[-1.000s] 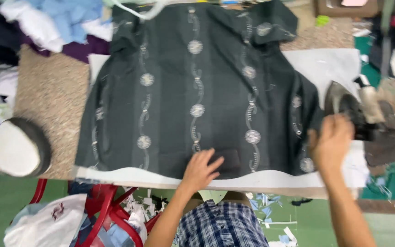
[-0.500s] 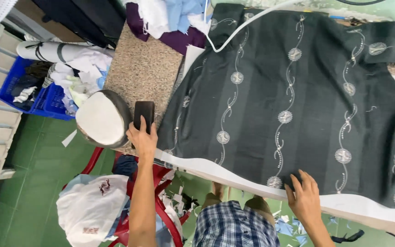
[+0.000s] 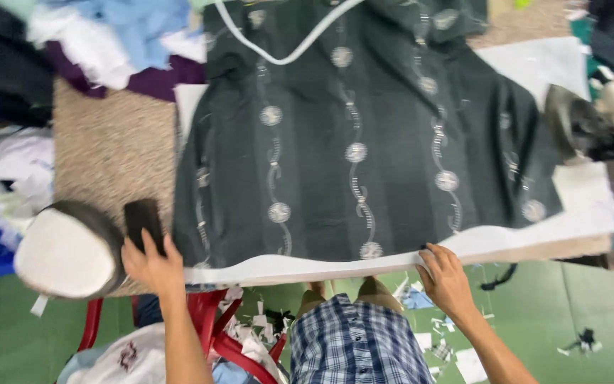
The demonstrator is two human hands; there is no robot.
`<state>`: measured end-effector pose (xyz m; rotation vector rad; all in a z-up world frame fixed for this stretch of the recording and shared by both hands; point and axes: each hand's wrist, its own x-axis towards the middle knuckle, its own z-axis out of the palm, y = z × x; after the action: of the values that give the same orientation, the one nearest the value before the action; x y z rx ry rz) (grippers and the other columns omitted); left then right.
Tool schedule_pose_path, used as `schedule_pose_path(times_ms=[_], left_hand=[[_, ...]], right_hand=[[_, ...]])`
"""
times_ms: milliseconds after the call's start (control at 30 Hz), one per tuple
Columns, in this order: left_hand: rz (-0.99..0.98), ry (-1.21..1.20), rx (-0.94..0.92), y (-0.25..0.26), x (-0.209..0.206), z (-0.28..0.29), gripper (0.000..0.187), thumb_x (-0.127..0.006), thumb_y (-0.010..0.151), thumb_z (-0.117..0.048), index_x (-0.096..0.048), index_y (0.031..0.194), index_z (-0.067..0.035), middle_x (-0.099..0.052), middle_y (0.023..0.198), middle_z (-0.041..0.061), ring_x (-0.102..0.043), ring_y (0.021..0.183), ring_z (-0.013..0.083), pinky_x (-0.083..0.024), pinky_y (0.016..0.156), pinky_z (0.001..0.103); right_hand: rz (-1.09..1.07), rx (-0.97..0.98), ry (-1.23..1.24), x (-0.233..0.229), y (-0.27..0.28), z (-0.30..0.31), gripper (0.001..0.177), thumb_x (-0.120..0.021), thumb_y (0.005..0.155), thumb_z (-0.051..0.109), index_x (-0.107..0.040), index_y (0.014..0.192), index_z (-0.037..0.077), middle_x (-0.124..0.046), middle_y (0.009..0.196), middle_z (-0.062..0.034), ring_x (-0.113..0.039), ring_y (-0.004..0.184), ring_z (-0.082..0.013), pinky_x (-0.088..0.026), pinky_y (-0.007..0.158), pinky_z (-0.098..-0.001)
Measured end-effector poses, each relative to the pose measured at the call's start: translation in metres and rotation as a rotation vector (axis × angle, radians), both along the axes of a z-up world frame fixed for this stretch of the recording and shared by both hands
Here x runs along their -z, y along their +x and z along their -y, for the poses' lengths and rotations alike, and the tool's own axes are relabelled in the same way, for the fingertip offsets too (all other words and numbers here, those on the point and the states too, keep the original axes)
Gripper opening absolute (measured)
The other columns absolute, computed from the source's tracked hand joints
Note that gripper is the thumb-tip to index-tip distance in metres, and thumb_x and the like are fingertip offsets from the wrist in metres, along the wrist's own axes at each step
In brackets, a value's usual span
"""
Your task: The person irons a dark patterned shirt on a white-covered ironing table. They repeatedly smooth the fabric, use a steam iron, and adjust the shirt's position to press different sections, including the body and sleeves. A small padded pressing block is used for detailed areas.
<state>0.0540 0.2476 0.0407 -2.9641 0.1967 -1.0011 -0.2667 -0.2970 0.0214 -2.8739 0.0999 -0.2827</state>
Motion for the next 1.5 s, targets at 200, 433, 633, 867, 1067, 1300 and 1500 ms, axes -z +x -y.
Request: schedule_pose_path(times_ms=[200, 433, 633, 867, 1067, 1300, 1500], left_hand=[[-0.069, -0.052, 0.436, -0.115, -0.020, 0.110, 0.017, -0.069, 0.098, -0.006, -0.070, 0.115, -0.002, -0.062, 0.125, 0.020, -0.059, 0.118, 0.0395, -0.050, 0.103, 0.053], [-0.415, 0.013, 0.517, -0.191, 0.025, 0.181, 0.040, -0.060, 0.098, -0.029, -0.060, 0.134, -0.010, -0.057, 0.137, 0.016, -0.054, 0.127, 0.0311, -0.045, 0.113, 0.047], [-0.471, 0.116, 0.231, -0.170, 0.026, 0.182, 0.041, -0.045, 0.105, -0.032, -0.060, 0.136, -0.009, -0.051, 0.149, 0.019, -0.055, 0.123, 0.0342, -0.046, 0.101, 0.048], [-0.320, 0.205, 0.079, -0.133, 0.021, 0.153, 0.029, -0.051, 0.098, -0.026, -0.073, 0.093, -0.006, -0.064, 0.145, 0.004, -0.063, 0.099, 0.0263, -0.047, 0.079, 0.039], [-0.437, 0.012, 0.133, -0.204, -0.013, 0.133, 0.035, -0.044, 0.101, -0.016, -0.069, 0.085, 0.002, -0.059, 0.151, 0.014, -0.055, 0.071, 0.0262, -0.041, 0.067, 0.038], [-0.416, 0.018, 0.147, -0.326, 0.026, 0.071, 0.030, -0.050, 0.100, -0.013, -0.064, 0.075, -0.003, -0.067, 0.142, 0.010, -0.054, 0.070, 0.0218, -0.041, 0.067, 0.036], [-0.570, 0.043, 0.302, -0.337, 0.066, 0.054, 0.037, -0.063, 0.092, -0.031, -0.073, 0.124, -0.014, -0.062, 0.146, 0.012, -0.074, 0.103, 0.0263, -0.066, 0.078, 0.036]], right_hand=[[0.094, 0.064, -0.037, -0.004, -0.043, 0.073, 0.025, -0.064, 0.097, 0.013, -0.064, 0.121, 0.004, -0.067, 0.126, -0.0177, -0.064, 0.115, -0.0351, -0.053, 0.097, -0.0483], [0.086, -0.028, -0.081, -0.008, -0.020, 0.123, 0.021, -0.063, 0.099, 0.026, -0.064, 0.111, 0.009, -0.063, 0.132, -0.0229, -0.060, 0.120, -0.0399, -0.052, 0.099, -0.0470], [0.072, 0.041, -0.270, 0.016, -0.009, 0.143, 0.032, -0.054, 0.101, 0.041, -0.072, 0.109, 0.017, -0.060, 0.145, -0.0152, -0.054, 0.136, -0.0347, -0.045, 0.110, -0.0455], [-0.016, 0.190, -0.487, 0.022, -0.012, 0.155, 0.039, -0.046, 0.106, 0.043, -0.068, 0.085, 0.019, -0.063, 0.151, 0.0032, -0.050, 0.147, -0.0243, -0.034, 0.118, -0.0427], [-0.070, 0.090, -0.465, -0.010, -0.078, 0.134, 0.036, -0.054, 0.101, 0.038, -0.068, 0.077, 0.014, -0.065, 0.145, 0.0027, -0.052, 0.142, -0.0241, -0.035, 0.120, -0.0465], [-0.370, 0.103, -0.500, 0.018, -0.217, 0.096, 0.042, -0.045, 0.095, 0.050, -0.075, 0.093, 0.020, -0.052, 0.156, 0.0047, -0.051, 0.143, -0.0207, -0.037, 0.123, -0.0467], [-0.987, 0.060, -0.247, 0.068, -0.236, 0.090, 0.063, -0.023, 0.103, 0.055, -0.034, 0.152, 0.017, -0.020, 0.169, -0.0057, -0.038, 0.148, -0.0307, -0.036, 0.124, -0.0479]])
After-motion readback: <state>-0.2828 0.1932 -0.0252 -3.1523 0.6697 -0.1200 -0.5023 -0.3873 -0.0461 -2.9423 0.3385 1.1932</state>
